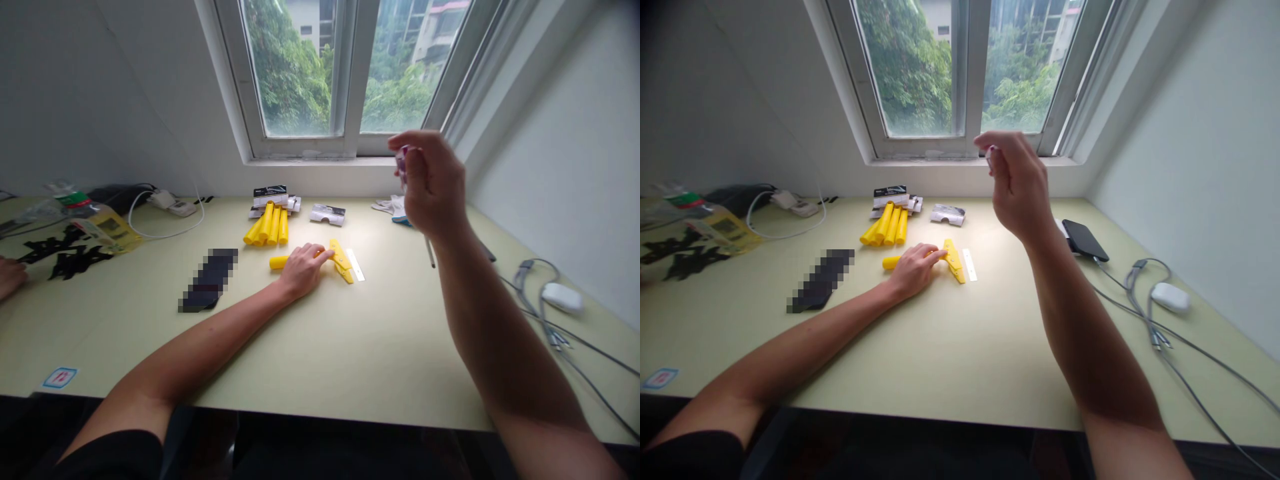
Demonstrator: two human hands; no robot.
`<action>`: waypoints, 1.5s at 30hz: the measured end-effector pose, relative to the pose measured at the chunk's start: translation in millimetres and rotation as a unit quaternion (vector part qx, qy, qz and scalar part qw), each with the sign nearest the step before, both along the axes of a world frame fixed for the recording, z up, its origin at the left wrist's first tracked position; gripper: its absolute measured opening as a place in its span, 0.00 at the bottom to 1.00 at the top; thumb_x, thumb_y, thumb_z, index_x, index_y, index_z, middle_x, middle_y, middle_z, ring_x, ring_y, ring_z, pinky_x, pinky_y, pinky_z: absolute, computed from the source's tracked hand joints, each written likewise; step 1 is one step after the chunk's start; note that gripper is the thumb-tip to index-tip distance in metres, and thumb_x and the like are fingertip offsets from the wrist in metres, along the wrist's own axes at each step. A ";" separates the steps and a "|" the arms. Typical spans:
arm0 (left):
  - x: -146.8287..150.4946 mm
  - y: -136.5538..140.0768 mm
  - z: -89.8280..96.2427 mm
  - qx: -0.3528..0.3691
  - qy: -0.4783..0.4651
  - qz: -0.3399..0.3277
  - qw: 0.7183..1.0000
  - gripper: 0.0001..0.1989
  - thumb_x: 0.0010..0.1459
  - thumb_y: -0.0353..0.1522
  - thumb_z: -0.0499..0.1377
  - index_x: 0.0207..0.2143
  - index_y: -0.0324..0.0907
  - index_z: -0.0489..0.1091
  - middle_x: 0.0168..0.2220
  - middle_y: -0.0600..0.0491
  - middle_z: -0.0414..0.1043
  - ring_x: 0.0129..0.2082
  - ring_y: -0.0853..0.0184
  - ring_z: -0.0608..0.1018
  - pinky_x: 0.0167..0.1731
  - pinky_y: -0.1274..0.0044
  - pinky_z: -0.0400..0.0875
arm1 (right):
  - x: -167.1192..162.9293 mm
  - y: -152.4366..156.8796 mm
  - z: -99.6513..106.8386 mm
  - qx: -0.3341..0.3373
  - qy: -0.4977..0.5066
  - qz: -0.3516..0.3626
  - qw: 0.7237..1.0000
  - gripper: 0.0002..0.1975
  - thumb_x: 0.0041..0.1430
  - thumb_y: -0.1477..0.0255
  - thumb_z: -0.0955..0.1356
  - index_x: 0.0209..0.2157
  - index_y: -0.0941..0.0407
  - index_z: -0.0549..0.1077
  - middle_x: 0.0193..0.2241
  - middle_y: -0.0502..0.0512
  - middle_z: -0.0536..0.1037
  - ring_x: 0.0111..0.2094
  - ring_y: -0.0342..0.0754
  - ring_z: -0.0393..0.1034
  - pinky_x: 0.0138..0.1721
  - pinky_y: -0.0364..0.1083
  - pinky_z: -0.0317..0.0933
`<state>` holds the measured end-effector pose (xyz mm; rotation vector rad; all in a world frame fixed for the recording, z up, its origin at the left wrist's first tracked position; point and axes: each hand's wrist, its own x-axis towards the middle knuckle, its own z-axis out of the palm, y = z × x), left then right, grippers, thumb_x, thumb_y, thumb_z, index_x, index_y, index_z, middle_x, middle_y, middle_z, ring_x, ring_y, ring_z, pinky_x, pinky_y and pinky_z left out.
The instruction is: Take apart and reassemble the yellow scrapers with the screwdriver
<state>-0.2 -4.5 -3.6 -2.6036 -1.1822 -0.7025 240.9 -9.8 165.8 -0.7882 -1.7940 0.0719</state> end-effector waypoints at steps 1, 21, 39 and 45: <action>0.1 -0.3 0.4 0.001 0.002 0.002 1.000 0.19 0.61 0.23 0.51 0.51 0.46 0.70 0.47 0.49 0.72 0.44 0.62 0.71 0.41 0.71 0.68 | -6.8 1.3 -4.4 0.012 -0.020 -0.021 1.000 0.15 0.68 0.63 0.57 0.48 0.49 0.71 0.44 0.55 0.72 0.37 0.48 0.70 0.42 0.50 0.64; 0.2 -1.5 2.7 0.008 0.032 -0.009 0.999 0.20 0.60 0.23 0.51 0.52 0.46 0.68 0.46 0.49 0.71 0.46 0.60 0.70 0.42 0.70 0.66 | -31.2 44.6 -77.7 -0.278 -0.417 -0.020 0.865 0.13 0.59 0.65 0.65 0.43 0.52 0.75 0.36 0.55 0.78 0.34 0.48 0.70 0.34 0.43 0.58; 1.9 -3.9 2.7 0.020 0.029 0.019 0.999 0.15 0.65 0.28 0.50 0.53 0.46 0.66 0.48 0.50 0.72 0.45 0.63 0.73 0.39 0.72 0.66 | -29.3 46.1 -78.1 -0.320 -0.438 -0.044 0.839 0.14 0.59 0.66 0.64 0.45 0.50 0.76 0.38 0.54 0.79 0.36 0.48 0.71 0.34 0.42 0.58; 3.1 -1.0 7.6 0.021 0.011 0.014 1.000 0.09 0.67 0.32 0.51 0.48 0.44 0.66 0.47 0.51 0.72 0.43 0.63 0.74 0.39 0.72 0.67 | -28.4 44.5 -73.1 -0.315 -0.417 -0.059 0.850 0.15 0.60 0.66 0.64 0.46 0.52 0.75 0.41 0.56 0.79 0.39 0.50 0.71 0.36 0.43 0.58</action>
